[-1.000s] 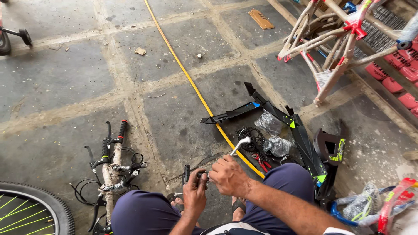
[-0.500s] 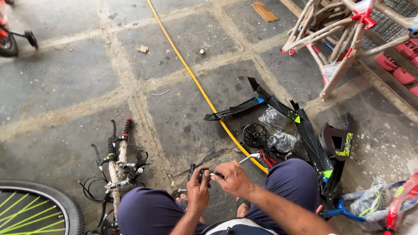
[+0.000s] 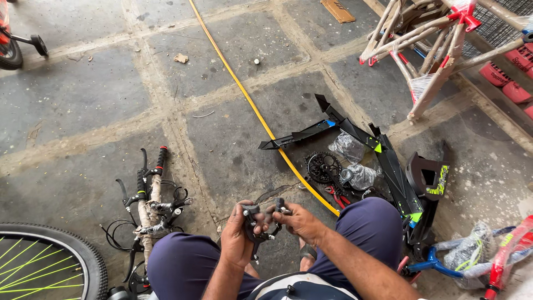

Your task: The person sits on the floor of a bicycle workshop assembling brake caliper and lever components, fitting small bolts and parts together by hand and tightening them with a wrench, with bicycle frames, wheels and loose parts scattered around.

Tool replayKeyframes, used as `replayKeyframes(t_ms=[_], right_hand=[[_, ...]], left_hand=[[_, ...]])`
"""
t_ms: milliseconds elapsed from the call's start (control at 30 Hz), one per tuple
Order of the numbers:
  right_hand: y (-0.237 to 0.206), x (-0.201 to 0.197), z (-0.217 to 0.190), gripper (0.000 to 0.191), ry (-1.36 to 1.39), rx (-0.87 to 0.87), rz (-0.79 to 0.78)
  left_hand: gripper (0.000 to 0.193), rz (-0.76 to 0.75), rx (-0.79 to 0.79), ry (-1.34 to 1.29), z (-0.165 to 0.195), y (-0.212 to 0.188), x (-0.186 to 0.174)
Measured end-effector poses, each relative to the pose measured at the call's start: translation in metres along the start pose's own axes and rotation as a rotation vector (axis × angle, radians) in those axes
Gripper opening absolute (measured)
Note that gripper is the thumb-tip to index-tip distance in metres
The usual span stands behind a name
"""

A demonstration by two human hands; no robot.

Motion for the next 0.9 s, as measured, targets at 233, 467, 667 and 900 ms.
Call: replayKeyframes(t_ms=[233,467,667,900], right_hand=[[0.0,-0.002,-0.004,0.024,-0.082,-0.251,-0.052],[0.002,0.007,-0.012,0.036,-0.594,-0.296,0.235],[0.001,0.027,-0.008,0.037,-0.833,-0.515,0.164],[-0.023,0.021,-0.004,0.038,-1.28,-0.699,0.335]], left_hand=[[0.049,0.273,-0.052,0.138,0.009,0.004,-0.007],[0.038,0.222,0.57,0.929,-0.006,-0.001,-0.002],[0.045,-0.105,0.037,0.732,-0.016,0.02,-0.006],[0.047,-0.043,-0.062,0.28,-0.025,0.012,-0.023]])
Point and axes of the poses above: each hand's wrist, its own y-axis towards the middle knuckle, its own x-axis out of the palm, z = x × y, the point moved 1 cm from there along y, towards the middle knuckle, and after that the axes turned 2 degrees about x, right-handed, at the moved point
